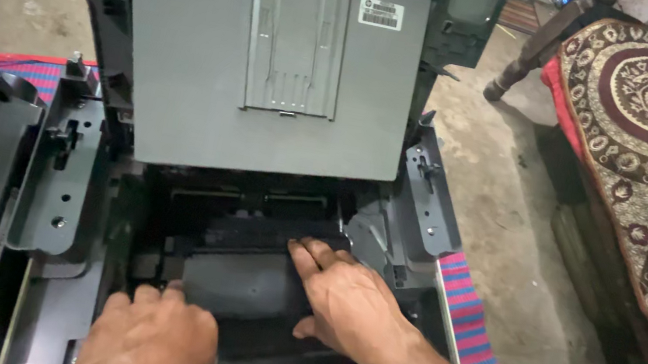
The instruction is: The person disassembles a printer by removing screws and detaching internal components. They use a screwdriver to loosen fasteners, then lift and remove a large internal assembly from the printer chassis.
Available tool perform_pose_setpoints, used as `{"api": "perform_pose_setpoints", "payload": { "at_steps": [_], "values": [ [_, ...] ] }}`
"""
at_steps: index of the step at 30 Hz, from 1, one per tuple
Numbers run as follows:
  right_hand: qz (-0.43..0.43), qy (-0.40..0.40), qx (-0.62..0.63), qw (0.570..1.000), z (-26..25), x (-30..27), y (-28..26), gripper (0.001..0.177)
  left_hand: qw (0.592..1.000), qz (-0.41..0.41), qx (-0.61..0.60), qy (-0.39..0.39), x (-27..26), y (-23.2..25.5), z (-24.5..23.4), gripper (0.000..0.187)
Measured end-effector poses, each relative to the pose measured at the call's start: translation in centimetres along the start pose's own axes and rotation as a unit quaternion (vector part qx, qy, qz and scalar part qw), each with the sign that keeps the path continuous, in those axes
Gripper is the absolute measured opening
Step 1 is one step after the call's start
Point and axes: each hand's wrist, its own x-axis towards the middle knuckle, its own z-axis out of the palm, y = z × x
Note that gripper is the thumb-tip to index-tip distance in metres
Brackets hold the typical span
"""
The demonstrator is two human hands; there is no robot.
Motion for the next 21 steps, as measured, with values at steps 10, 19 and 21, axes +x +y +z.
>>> {"api": "perform_pose_setpoints", "payload": {
  "at_steps": [10, 19, 21],
  "values": [
    [0.019, -0.022, 0.014, 0.999, 1.0, 1.1, 0.4, 0.096, 0.952, 0.128, 0.034, 0.275, 2.7, 2.4, 5.6, 0.031],
    [0.046, -0.083, 0.01, 0.995, 0.5, 2.5, 0.3, 0.101, 0.875, 0.108, -0.1, 0.462, 6.0, 8.8, 12.4, 0.021],
    [0.058, -0.096, 0.004, 0.994, 0.5, 2.6, -0.1, 0.101, 0.839, 0.104, -0.086, 0.527, 6.3, 9.7, 13.7, 0.016]
  ]
}}
